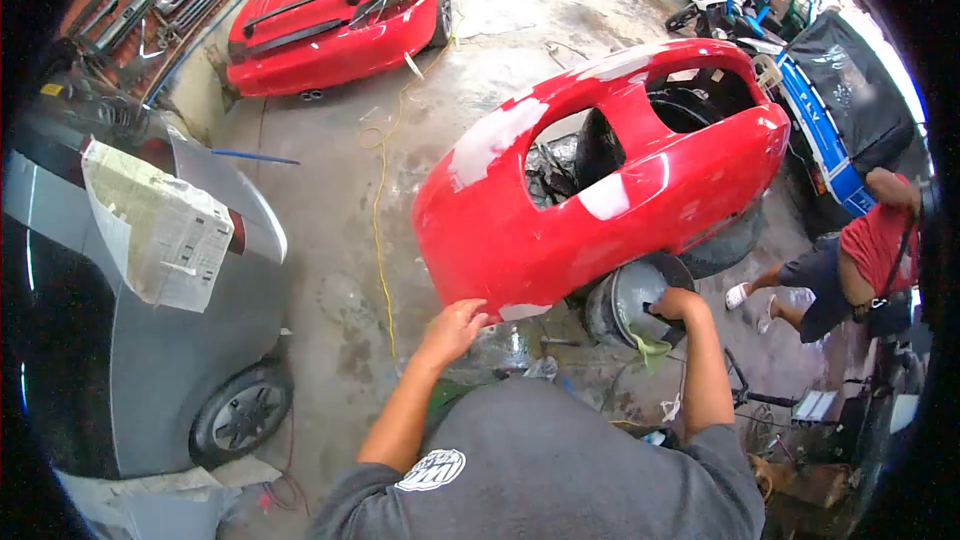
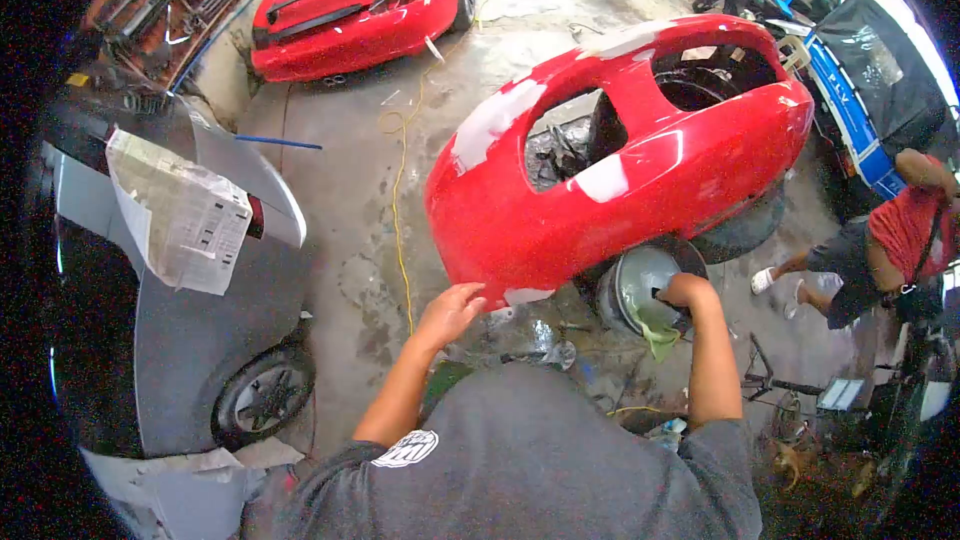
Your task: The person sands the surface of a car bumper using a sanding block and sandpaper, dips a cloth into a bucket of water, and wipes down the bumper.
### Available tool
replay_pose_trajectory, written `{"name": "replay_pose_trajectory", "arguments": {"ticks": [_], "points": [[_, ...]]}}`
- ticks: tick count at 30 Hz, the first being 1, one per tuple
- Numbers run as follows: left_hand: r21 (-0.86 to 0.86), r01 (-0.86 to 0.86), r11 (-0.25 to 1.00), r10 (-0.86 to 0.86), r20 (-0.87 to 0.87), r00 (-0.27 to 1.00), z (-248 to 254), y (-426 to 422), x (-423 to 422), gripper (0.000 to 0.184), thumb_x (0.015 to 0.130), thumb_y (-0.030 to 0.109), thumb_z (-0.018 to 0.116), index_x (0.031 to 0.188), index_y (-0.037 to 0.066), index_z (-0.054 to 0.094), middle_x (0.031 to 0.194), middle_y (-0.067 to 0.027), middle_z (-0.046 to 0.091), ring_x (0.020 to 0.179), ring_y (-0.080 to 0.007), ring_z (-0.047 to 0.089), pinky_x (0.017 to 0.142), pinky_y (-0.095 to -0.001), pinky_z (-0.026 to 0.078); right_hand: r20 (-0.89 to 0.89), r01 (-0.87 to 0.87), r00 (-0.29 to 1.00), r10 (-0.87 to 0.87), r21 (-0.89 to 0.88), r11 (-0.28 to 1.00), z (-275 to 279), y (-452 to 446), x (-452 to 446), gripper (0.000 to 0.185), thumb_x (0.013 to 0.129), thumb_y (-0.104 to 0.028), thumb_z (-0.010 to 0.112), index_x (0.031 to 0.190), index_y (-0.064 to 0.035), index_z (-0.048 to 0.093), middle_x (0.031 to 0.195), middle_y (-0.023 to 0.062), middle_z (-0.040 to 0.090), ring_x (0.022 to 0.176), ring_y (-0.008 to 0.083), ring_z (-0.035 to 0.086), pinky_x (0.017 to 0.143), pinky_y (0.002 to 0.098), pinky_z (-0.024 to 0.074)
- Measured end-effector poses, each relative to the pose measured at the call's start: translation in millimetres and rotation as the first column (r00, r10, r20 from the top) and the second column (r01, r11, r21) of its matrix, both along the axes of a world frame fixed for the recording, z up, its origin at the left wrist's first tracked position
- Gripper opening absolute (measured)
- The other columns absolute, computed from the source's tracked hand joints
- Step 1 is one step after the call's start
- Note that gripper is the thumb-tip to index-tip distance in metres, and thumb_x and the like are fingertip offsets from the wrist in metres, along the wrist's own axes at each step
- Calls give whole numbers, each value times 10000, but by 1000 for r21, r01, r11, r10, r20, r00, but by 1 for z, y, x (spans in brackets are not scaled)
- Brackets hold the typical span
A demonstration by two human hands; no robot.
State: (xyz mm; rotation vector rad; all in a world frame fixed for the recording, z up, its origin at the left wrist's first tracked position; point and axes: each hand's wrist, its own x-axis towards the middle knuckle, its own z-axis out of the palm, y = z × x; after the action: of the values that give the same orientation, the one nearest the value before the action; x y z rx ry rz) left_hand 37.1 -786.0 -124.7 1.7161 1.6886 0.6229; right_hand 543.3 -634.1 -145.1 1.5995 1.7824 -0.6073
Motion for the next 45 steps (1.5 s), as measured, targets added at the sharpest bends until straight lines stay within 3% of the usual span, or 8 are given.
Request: {"name": "replay_pose_trajectory", "arguments": {"ticks": [14, 20, 24, 26, 29, 32, 41, 45], "points": [[-279, -205, 938, 184, -100, 978, -81, -113, -352, 399, 978, 252, 672, 1307, 26, 676, 1284, -197, 702, 1203, -375, 654, 1029, -438, 514, -272, 722, 690, -671, 328, 610, 58, -158, -55, 563, 966, -434, 658, 1254, 50, 666, 1215, 304, 695, 1129, 473, 661, 958, 477, 519], [-198, -6, 980, 8, 6, 1000, -73, -37, -361, 396, 1006, 251, 651, 1326, 19, 658, 1254, -209, 716, 1179, -349, 686, 1008, -412, 528, -604, 839, 520, -604, 493, 230, 58, -217, -94, 429, 1022, -365, 596, 1054, 60, 651, 1038, 287, 683, 1001, 420, 657, 901, 445, 500], [-134, 257, 957, -224, 222, 949, -19, 62, -283, 394, 1014, 255, 642, 1321, 9, 663, 1333, -214, 681, 1249, -360, 643, 1058, -424, 505, -903, 912, 408, -131, 408, 28, 55, -169, -138, 380, 1088, -310, 529, 1205, 29, 654, 1141, 200, 707, 942, 327, 694, 885, 406, 528], [-91, 426, 900, -384, 294, 875, 34, 108, -230, 407, 1025, 268, 634, 1344, 15, 648, 1335, -213, 671, 1245, -340, 641, 1061, -412, 500, -920, 930, -366, 140, -365, 39, 95, -119, -232, 383, 1106, -307, 503, 1297, -1, 634, 1180, 140, 721, 944, 270, 727, 883, 364, 560], [105, 609, 786, -604, 337, 722, 74, 169, -160, 428, 1052, 289, 636, 1364, -4, 629, 1276, -166, 695, 1173, -245, 664, 1012, -377, 532, -723, 715, -679, 131, -608, 345, 116, -50, -335, 574, 1123, -404, 398, 1450, 50, 525, 1339, 203, 687, 1166, 264, 710, 998, 367, 565], [-189, 586, 788, -274, 745, 609, 100, 233, -107, 400, 1064, 276, 624, 1356, 2, 621, 1234, -114, 699, 1105, -212, 673, 958, -377, 559, -479, 409, -877, 45, -693, 593, 105, 22, -419, 635, 1117, -471, 378, 1486, 33, 492, 1374, 192, 663, 1190, 289, 694, 1031, 430, 564], [-218, 696, 684, -201, 861, 467, 127, 285, -117, 266, 1023, 213, 661, 1217, 32, 681, 1079, -47, 723, 940, -140, 682, 853, -339, 575, -341, 299, -937, 69, -687, 662, 102, 73, -453, 556, 1119, -404, 437, 1461, 27, 516, 1374, 215, 645, 1151, 298, 706, 1042, 428, 557], [-70, 680, 730, -482, 653, 584, 113, 315, -118, 238, 964, 160, 694, 1141, 2, 715, 935, -43, 723, 827, -104, 663, 769, -284, 546, -741, 798, -593, 315, -489, 351, 86, 80, -446, 344, 1108, -254, 532, 1351, -22, 607, 1265, 79, 694, 1146, 179, 680, 1013, 348, 530]]}}
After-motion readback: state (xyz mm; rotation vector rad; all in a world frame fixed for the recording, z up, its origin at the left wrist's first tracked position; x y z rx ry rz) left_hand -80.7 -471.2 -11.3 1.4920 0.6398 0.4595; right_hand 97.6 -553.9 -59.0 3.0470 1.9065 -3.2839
